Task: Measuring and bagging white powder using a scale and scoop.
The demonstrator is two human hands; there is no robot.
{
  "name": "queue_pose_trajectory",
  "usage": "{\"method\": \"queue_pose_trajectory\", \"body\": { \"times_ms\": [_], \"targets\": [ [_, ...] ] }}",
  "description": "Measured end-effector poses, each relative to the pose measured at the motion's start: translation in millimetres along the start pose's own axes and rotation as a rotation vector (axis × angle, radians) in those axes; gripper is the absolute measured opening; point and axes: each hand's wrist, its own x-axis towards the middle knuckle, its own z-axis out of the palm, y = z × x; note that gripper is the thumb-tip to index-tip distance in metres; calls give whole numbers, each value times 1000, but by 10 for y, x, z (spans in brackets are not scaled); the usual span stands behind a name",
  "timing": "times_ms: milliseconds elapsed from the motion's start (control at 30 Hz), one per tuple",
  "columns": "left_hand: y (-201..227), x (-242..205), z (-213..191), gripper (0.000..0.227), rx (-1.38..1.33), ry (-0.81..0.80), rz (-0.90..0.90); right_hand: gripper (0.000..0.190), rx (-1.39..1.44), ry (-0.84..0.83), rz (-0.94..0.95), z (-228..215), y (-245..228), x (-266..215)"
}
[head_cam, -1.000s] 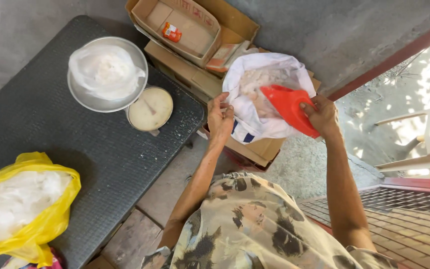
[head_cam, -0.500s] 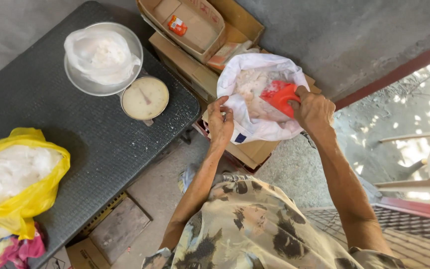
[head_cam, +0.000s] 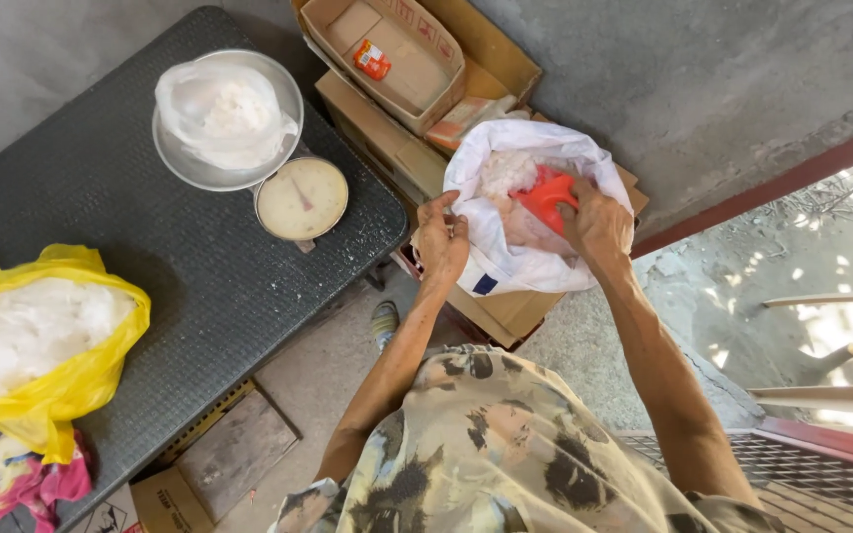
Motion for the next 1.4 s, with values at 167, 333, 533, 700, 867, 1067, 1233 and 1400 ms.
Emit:
{"method": "queue_pose_trajectory", "body": {
  "times_ms": [167,333,533,700,867,1067,1233,1400],
  "targets": [
    [-42,92,-1,39,-23,-17,-18,36,151,64,97,-30,96,-179],
    [-222,98,67,40,-64,11,21,35,277,121,131,-46,146,-425],
    [-239,12,-13,42,-67,17,31,28,328,198,38,-169,220,-503],
    [-216,-124,-179,41,-82,46,-18,27,386,215,-80,-405,201,-419],
    [-309,-152,-417,41,-103,154,-18,24,507,138,-140,-672,-120,-210],
    [-215,93,-988,41,-198,328,45,23,568,84,-321,-845,-796,280],
    [-32,414,-1804,39,-267,459,116,24,527,49,-435,-850,-1579,721],
    [-177,836,-2633,43,-53,613,120,29,419,59,-648,-659,-2413,1114]
  ]
}}
